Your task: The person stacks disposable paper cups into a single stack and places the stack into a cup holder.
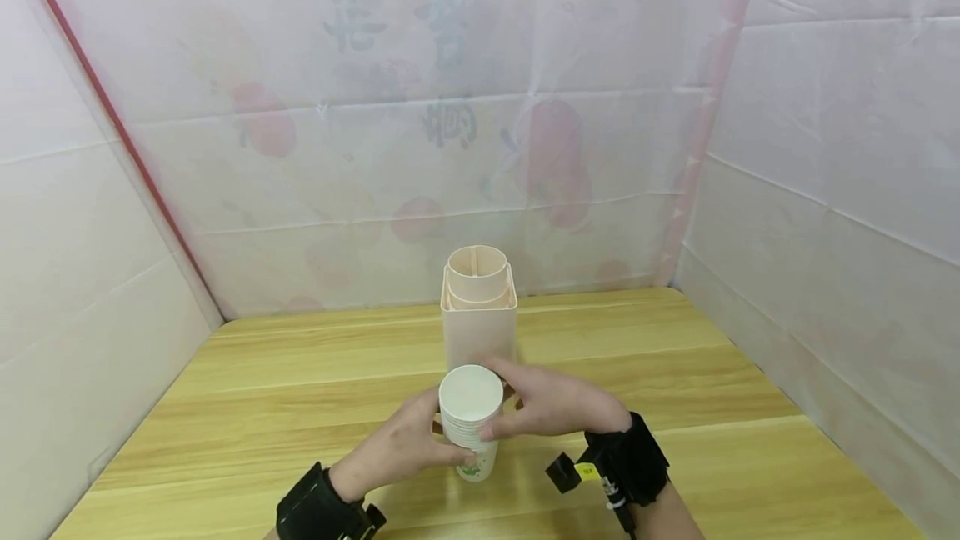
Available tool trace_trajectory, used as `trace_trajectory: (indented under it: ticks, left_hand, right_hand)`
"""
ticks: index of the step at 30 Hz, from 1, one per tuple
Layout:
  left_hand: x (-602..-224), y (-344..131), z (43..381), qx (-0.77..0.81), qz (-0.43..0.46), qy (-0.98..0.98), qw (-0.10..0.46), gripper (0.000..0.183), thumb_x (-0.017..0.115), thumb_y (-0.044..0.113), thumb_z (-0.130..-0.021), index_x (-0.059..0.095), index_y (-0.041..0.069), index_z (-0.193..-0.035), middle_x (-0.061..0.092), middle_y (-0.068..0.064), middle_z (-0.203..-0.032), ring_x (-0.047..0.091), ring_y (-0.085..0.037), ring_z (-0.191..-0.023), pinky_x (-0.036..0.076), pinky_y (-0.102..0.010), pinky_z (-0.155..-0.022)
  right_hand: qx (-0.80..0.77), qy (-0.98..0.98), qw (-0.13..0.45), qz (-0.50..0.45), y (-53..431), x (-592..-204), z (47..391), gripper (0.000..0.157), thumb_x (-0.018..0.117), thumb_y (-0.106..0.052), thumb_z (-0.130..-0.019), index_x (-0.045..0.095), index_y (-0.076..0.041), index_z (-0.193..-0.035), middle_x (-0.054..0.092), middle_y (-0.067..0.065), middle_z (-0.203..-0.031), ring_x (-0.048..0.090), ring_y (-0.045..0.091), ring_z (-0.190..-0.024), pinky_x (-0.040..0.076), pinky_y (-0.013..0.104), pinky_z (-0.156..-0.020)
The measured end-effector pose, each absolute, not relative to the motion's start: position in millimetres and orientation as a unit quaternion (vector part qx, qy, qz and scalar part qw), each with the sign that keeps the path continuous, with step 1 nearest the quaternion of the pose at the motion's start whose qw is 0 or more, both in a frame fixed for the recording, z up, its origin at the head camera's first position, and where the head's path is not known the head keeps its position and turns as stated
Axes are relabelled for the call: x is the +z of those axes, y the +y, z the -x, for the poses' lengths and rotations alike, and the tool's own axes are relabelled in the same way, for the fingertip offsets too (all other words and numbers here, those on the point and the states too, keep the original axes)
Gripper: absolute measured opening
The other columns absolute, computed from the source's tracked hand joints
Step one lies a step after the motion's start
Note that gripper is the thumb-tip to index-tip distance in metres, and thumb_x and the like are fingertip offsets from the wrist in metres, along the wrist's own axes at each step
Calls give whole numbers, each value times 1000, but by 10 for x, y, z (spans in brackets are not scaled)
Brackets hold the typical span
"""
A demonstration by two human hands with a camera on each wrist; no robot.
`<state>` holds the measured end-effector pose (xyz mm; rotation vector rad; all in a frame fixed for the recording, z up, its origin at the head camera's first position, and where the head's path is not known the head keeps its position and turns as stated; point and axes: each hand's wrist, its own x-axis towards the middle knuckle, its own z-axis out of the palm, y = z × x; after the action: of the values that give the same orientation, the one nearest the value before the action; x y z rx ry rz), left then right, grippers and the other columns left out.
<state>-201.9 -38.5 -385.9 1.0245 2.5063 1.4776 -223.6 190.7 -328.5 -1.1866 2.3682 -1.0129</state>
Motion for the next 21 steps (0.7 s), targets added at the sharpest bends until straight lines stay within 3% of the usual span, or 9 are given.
trace_trajectory:
  ticks: [7, 13, 21]
  left_hand:
    - [-3859, -367, 2017, 474, -344, 810, 28, 69, 82, 31, -66, 43, 31, -123, 56, 9, -112, 52, -10, -100, 46, -31, -83]
    - [-3844, -397, 2035, 466, -372, 802, 26, 75, 82, 30, -67, 39, 32, -128, 53, 7, -115, 49, -11, -103, 45, -31, -84]
    - [-3842, -466, 2020, 435, -328, 839, 8, 79, 80, 41, -66, 38, 28, -131, 47, 4, -115, 44, -13, -102, 46, -39, -83]
  right_hand:
    - [-318, 833, 197, 408, 1953, -3422, 2318, 52, 70, -44, -78, 45, -33, -122, 56, -11, -113, 53, 12, -98, 47, 42, -80]
    - [-320, 833, 198, 406, 1956, -3461, 2351, 55, 71, -44, -76, 44, -34, -122, 56, -11, -112, 53, 12, -98, 47, 43, -81]
    - [-323, 830, 181, 417, 1919, -3462, 2375, 58, 72, -43, -76, 43, -35, -125, 53, -11, -118, 51, 12, -103, 46, 43, -82]
